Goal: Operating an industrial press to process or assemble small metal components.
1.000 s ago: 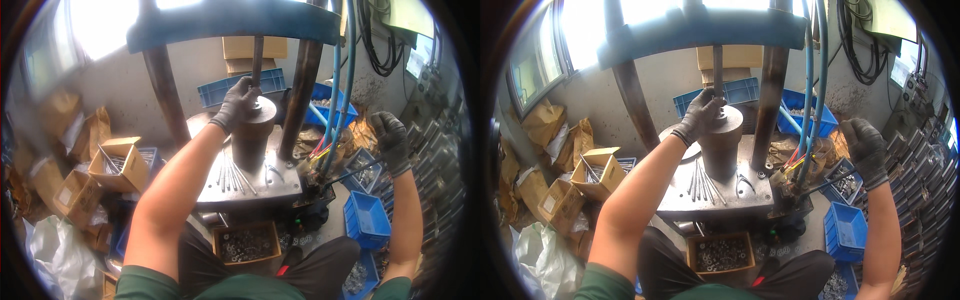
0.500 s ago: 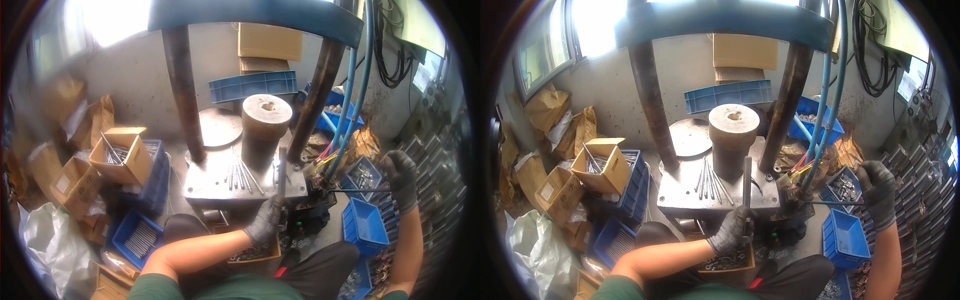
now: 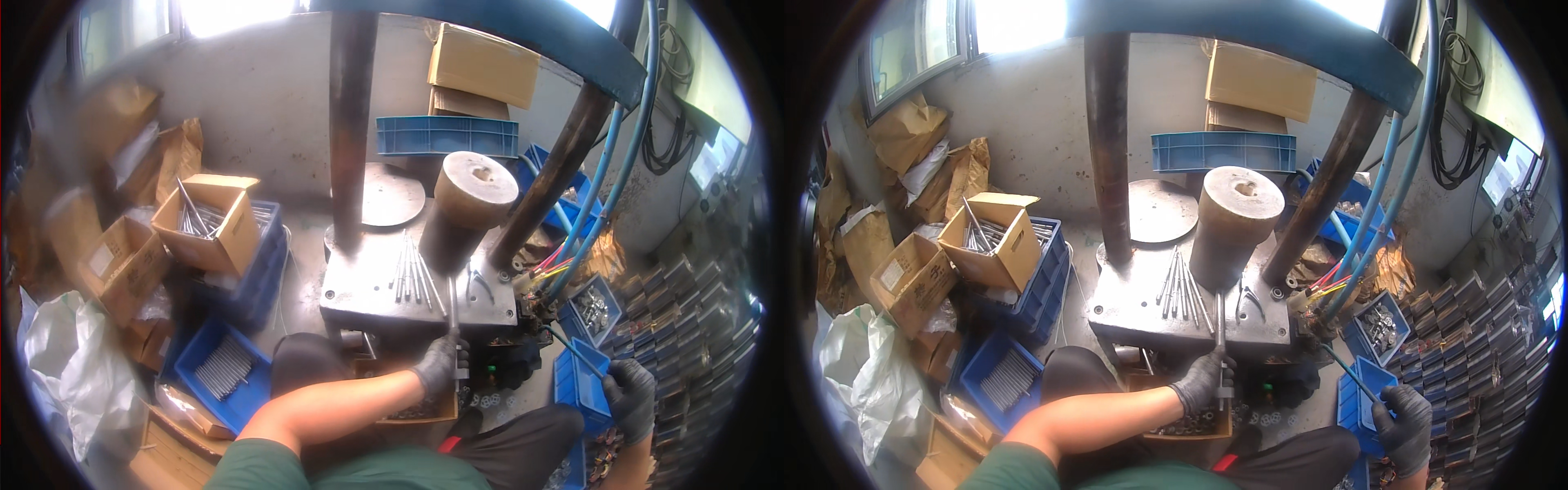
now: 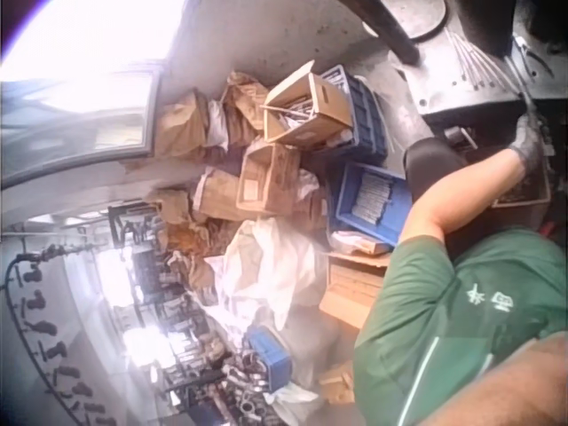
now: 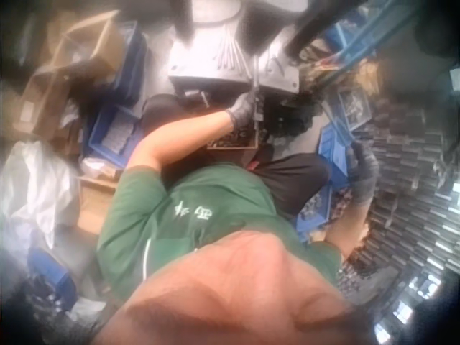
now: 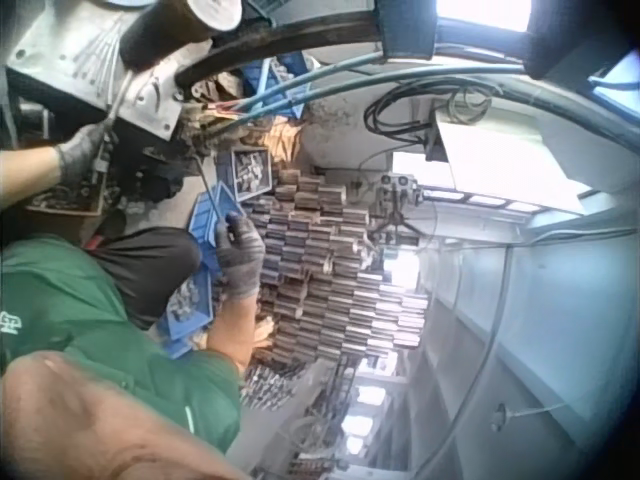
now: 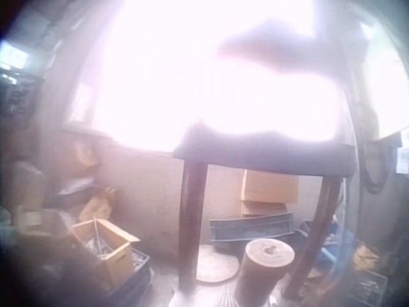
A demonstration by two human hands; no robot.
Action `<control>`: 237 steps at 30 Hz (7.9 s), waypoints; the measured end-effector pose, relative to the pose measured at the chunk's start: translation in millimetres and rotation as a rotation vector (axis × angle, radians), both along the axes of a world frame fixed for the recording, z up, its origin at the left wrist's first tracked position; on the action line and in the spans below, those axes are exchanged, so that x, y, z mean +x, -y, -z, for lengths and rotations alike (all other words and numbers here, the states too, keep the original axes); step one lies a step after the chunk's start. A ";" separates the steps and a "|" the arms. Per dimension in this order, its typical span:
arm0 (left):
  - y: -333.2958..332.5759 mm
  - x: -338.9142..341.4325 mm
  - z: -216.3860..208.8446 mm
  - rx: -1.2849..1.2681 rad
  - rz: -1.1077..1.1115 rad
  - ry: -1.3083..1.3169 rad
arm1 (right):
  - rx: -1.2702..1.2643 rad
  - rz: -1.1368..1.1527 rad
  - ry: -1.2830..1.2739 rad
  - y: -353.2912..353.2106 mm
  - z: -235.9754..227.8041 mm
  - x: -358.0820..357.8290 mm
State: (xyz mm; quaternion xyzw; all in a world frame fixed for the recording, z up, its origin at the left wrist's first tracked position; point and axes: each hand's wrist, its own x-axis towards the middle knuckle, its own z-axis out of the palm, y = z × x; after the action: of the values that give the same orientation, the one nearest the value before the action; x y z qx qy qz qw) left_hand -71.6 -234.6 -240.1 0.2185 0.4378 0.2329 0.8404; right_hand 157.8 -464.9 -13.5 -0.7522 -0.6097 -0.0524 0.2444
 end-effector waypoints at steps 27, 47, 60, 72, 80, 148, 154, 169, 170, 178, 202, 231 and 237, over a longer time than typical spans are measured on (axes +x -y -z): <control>-220.8 -196.0 -27.1 0.171 -0.591 -0.200 | 0.031 0.048 0.056 6.8 13.5 -1.4; -167.6 -101.9 -61.0 1.496 0.544 -1.245 | -1.274 -0.681 0.158 -173.8 312.9 -122.7; -147.7 -103.5 -69.0 1.299 0.631 -1.130 | -0.934 -0.442 0.126 -168.0 494.0 -150.7; -142.0 -107.7 -74.4 0.520 0.051 -0.411 | -0.786 -0.354 -0.005 -134.4 543.7 -162.4; -135.3 -112.1 -74.1 0.384 -0.150 -0.164 | -1.057 -0.267 0.244 -158.8 480.3 -163.1; -97.2 -93.3 -57.1 0.620 -0.166 -0.005 | 0.466 -0.371 -0.074 -263.9 218.2 -39.1; -60.0 -96.1 -85.8 0.766 0.267 -0.029 | 0.500 -0.132 -1.300 -233.5 177.2 -51.3; -25.9 -54.8 -53.9 0.732 0.718 -0.019 | 0.249 -0.282 -1.842 -190.9 163.2 -76.7; -27.2 -51.9 -56.3 0.678 0.733 -0.030 | 0.225 -0.276 -1.749 -191.8 166.3 -74.0; -13.4 -39.6 -75.6 0.719 0.633 -0.059 | 0.514 -0.341 -1.387 -202.0 176.4 -81.3; -37.7 -47.7 0.8 0.809 0.317 -0.021 | 0.383 -0.492 -1.437 -193.5 174.8 -137.8; 13.6 -69.2 39.7 1.084 0.520 -0.222 | 0.584 1.457 -1.709 134.4 403.1 281.2; 16.1 -47.8 73.3 0.694 0.512 -0.232 | 0.577 1.663 -1.614 116.8 430.6 314.7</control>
State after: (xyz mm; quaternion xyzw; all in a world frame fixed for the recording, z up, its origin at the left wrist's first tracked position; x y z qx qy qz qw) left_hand -119.5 -250.7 -313.5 0.6137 0.3570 0.1244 0.6932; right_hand 472.5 -581.7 -444.1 -0.6493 0.4282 0.1582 0.6083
